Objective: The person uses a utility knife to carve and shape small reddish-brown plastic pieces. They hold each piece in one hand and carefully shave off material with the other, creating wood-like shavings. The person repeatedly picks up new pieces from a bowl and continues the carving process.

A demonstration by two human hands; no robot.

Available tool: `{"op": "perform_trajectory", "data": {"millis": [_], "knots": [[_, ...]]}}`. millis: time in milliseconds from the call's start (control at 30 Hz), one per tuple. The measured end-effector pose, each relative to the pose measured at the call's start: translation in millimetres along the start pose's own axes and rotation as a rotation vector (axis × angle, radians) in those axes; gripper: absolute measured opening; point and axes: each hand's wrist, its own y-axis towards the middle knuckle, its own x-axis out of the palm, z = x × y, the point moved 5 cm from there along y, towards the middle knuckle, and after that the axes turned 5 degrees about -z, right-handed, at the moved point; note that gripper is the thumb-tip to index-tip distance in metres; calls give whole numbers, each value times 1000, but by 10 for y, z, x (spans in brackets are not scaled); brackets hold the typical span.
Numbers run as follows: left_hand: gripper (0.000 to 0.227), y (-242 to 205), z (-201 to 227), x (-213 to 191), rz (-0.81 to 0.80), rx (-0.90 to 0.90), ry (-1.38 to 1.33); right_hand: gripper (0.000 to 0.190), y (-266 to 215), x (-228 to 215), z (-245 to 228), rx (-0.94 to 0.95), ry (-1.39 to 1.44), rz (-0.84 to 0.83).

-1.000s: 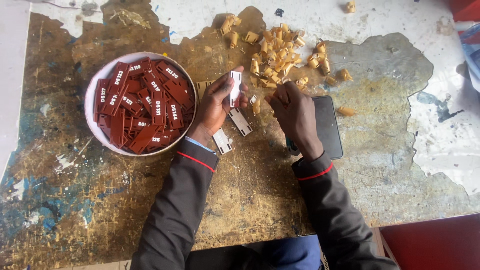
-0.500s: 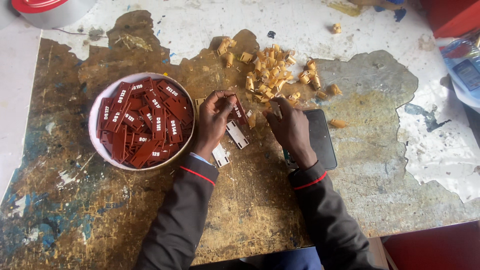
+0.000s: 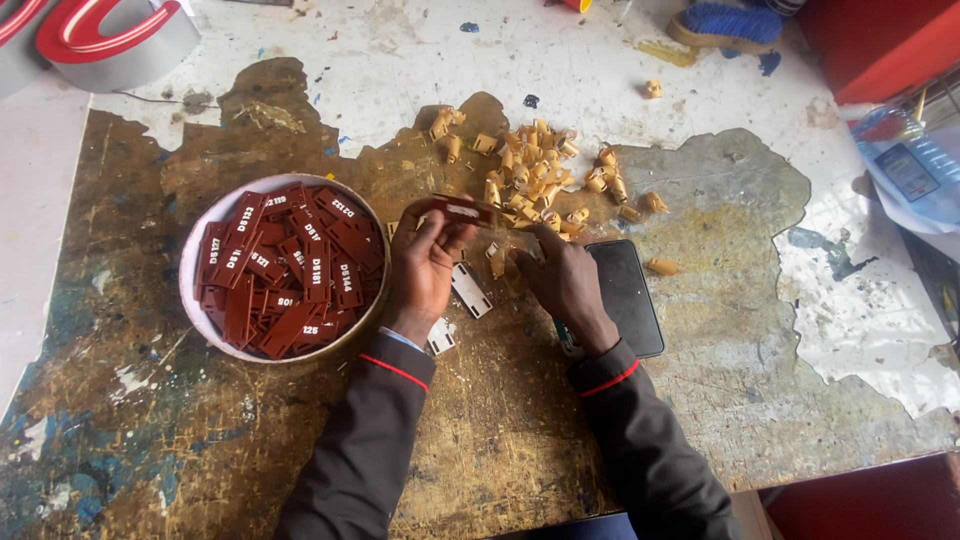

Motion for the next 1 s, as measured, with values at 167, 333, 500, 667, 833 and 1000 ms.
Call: {"op": "perform_trajectory", "data": {"millis": [167,333,500,667,833,1000], "knots": [[64,-106,65,10,-236,4,-662,41,-41,-65,-98,-8,60,4],[115,-111,108,69,-360,-93,-705,39,-52,-80,-133,-40,83,20],[101,-53,232,49,-294,79,-359,42,-53,-7,-140,-53,45,10],[61,-146,307,324,-241,191,689,43,-63,6,-159,-72,50,28],[128,-117,104,275,-198,-77,662,44,-55,79,-87,-115,16,34],[124,-203,351,284,115,233,642,44,19,135,11,-71,19,-15]]}}
